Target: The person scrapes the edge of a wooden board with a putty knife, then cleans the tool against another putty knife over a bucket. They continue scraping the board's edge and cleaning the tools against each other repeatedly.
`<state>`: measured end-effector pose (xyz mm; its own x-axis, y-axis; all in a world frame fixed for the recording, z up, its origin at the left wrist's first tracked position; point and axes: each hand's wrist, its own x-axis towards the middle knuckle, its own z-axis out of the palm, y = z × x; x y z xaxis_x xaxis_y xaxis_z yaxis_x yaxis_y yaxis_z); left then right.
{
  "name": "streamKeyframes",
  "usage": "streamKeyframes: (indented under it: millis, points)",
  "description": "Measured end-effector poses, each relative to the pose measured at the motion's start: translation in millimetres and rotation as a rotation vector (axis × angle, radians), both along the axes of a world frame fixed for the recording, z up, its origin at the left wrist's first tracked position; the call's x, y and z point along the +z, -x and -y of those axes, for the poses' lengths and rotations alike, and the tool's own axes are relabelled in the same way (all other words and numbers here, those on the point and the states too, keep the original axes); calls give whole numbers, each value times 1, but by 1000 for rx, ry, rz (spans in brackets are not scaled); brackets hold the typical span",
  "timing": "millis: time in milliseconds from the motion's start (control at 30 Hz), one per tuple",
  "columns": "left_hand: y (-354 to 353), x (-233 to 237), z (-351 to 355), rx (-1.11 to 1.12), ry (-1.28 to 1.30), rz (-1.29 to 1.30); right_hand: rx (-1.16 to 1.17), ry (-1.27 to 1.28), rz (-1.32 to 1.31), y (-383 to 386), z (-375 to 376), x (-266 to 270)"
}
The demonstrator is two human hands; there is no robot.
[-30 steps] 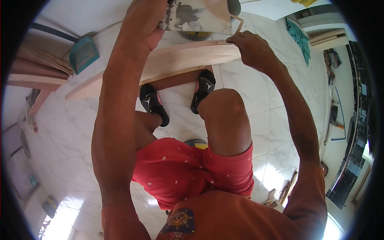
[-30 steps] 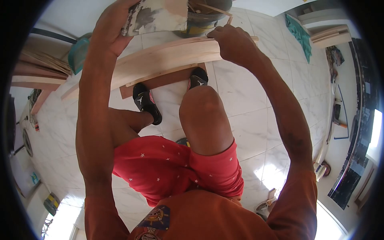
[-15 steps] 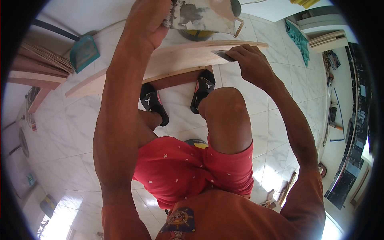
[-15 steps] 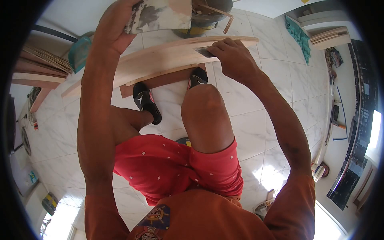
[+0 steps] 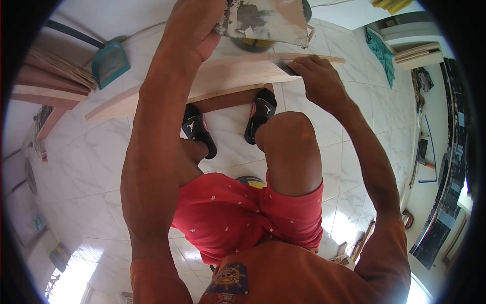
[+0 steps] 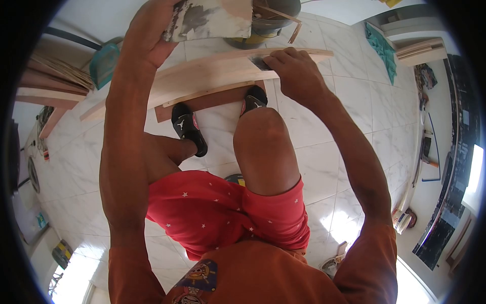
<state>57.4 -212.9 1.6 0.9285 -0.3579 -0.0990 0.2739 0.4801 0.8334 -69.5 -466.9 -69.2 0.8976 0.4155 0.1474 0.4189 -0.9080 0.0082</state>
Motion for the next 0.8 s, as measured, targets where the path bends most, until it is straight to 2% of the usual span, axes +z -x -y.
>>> streamKeyframes:
  millis: [167,267,367,600,700,733,800]
  points:
    - [2,2,0,-14,-7,2,-51,-18,-23,-9,-2,12]
    - [1,1,-1,-18,8,0,-86,23,-10,-12,-8,-1]
    - [-1,-2,-4,-42,53,8,-23,19,92,-6,-16,-13]
    - [1,4,-8,-13,15,-5,44,-55,-68,13,-18,-7]
    - [4,6,-8,-7,49,-2,-93,-78,-20,10,-16,3]
    - [4,4,-10,-10,56,3,-107,-91,77,5,-12,2]
    - [2,2,-13,-19,69,17,-229,-8,81,-2,-7,3]
